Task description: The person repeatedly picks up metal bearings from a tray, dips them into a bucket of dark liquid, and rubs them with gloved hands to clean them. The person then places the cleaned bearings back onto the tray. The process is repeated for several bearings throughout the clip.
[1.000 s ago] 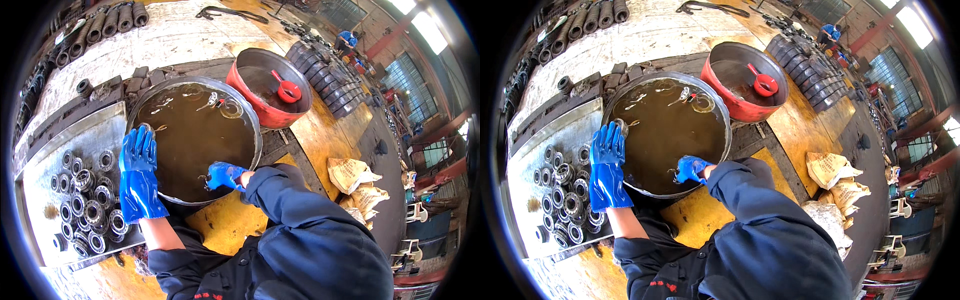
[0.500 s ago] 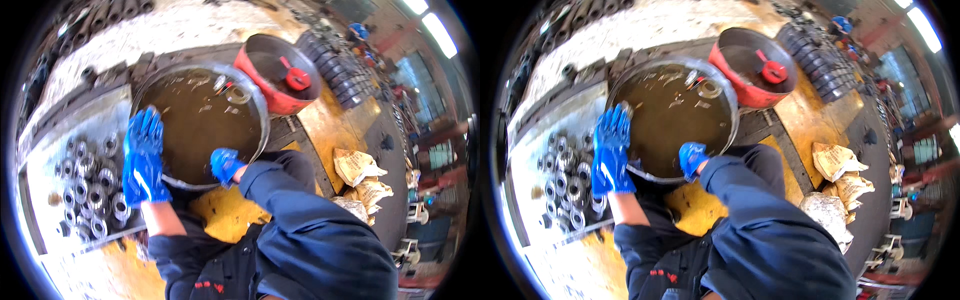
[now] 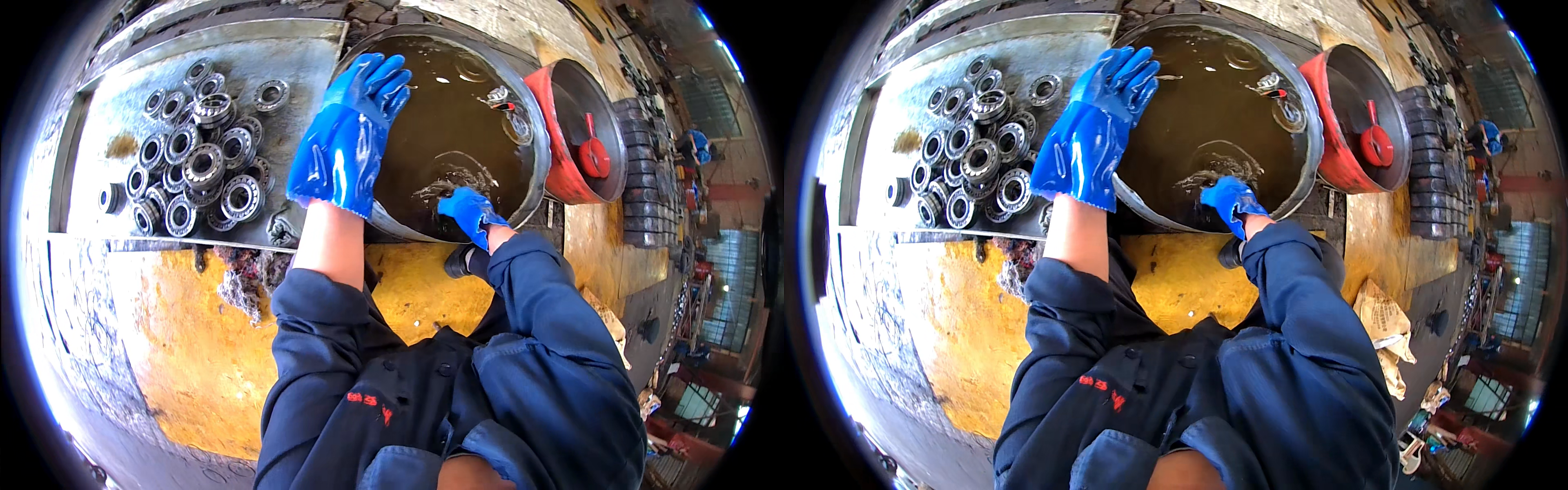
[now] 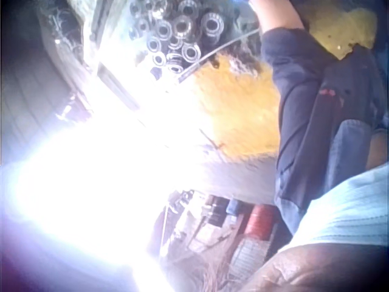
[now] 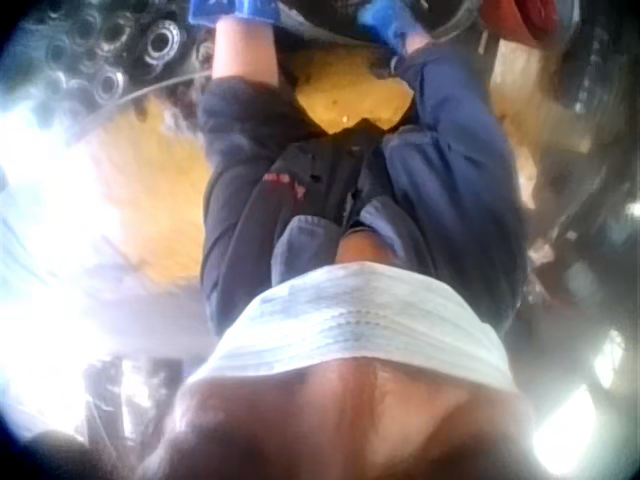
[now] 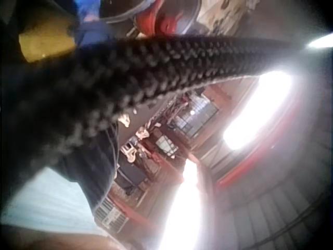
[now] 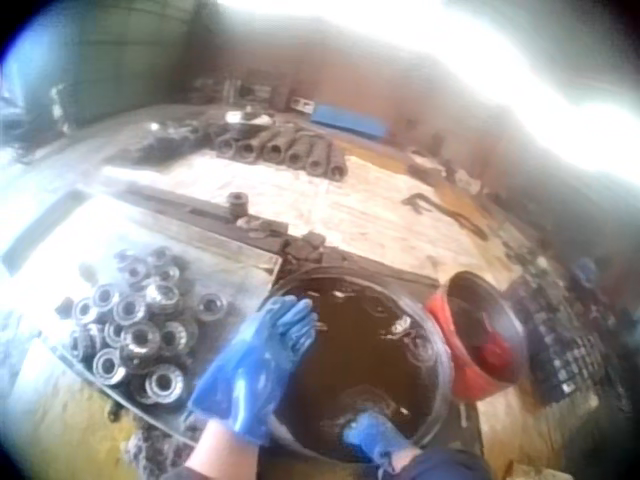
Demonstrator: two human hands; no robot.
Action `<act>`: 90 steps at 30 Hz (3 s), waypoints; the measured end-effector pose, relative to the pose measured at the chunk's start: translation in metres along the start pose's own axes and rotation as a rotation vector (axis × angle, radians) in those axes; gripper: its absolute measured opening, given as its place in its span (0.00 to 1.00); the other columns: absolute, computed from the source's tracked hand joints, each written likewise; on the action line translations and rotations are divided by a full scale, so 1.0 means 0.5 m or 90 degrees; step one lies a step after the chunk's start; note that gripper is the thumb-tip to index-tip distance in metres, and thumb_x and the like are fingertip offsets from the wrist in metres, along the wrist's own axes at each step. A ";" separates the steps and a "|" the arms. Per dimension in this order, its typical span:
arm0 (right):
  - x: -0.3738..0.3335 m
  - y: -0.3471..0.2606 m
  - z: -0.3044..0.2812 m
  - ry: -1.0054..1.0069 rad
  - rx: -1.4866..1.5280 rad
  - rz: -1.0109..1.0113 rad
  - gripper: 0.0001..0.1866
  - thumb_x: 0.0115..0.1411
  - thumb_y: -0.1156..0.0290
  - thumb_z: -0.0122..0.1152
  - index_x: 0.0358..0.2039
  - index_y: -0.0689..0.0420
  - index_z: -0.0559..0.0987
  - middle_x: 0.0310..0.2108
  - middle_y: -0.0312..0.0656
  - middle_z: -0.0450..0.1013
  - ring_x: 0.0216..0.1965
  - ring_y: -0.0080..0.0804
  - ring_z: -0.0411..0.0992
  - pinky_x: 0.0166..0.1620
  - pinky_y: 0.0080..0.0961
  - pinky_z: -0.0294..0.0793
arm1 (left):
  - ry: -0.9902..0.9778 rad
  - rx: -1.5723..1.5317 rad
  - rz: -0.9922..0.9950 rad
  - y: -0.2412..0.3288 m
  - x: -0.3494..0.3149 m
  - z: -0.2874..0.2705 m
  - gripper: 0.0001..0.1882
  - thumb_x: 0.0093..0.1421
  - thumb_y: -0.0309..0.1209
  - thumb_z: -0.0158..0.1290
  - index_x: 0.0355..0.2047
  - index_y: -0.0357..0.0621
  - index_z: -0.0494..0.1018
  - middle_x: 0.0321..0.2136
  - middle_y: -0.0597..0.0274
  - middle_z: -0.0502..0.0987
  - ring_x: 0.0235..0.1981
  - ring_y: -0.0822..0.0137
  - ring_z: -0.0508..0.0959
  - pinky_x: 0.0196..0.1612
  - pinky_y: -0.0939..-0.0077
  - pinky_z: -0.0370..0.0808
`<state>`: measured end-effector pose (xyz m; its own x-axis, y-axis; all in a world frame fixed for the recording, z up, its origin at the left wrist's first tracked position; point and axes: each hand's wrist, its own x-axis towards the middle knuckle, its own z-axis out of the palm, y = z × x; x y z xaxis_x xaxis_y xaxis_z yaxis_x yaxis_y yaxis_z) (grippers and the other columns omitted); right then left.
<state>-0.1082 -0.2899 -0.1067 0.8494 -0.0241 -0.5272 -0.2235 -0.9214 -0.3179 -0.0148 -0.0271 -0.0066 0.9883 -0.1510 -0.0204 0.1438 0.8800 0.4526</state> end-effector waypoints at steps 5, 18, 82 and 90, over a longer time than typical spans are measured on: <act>0.014 -0.004 0.015 -0.013 -0.462 -0.255 0.16 0.51 0.60 0.66 0.35 0.58 0.85 0.34 0.56 0.80 0.38 0.55 0.80 0.40 0.48 0.79 | 0.000 -0.041 0.001 -0.012 -0.002 0.013 0.23 0.74 0.40 0.45 0.61 0.37 0.66 0.60 0.41 0.72 0.59 0.47 0.75 0.63 0.54 0.72; 0.002 -0.019 0.018 0.008 -0.322 -0.151 0.17 0.51 0.62 0.65 0.39 0.57 0.84 0.42 0.54 0.81 0.45 0.54 0.79 0.49 0.49 0.77 | 0.010 -0.042 -0.001 0.016 -0.036 0.027 0.26 0.74 0.41 0.45 0.65 0.37 0.62 0.64 0.40 0.67 0.62 0.46 0.72 0.66 0.54 0.68; -0.006 0.011 0.040 0.204 -0.205 -0.357 0.12 0.49 0.61 0.67 0.29 0.56 0.84 0.29 0.54 0.78 0.32 0.57 0.77 0.36 0.51 0.74 | -0.077 -0.050 0.001 0.014 -0.004 -0.011 0.27 0.77 0.39 0.35 0.67 0.31 0.58 0.69 0.37 0.59 0.69 0.42 0.63 0.72 0.52 0.61; 0.021 -0.012 0.035 0.004 -0.408 -0.161 0.08 0.50 0.64 0.66 0.27 0.53 0.86 0.30 0.49 0.81 0.33 0.52 0.81 0.34 0.45 0.78 | 0.177 -0.044 -0.214 0.021 0.050 0.040 0.27 0.76 0.40 0.29 0.71 0.49 0.58 0.74 0.64 0.56 0.75 0.64 0.53 0.75 0.67 0.50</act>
<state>-0.1065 -0.2780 -0.1241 0.8418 0.2210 -0.4925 0.3065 -0.9467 0.0991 0.0103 -0.0305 0.0154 0.8610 -0.3153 -0.3991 0.4529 0.8324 0.3195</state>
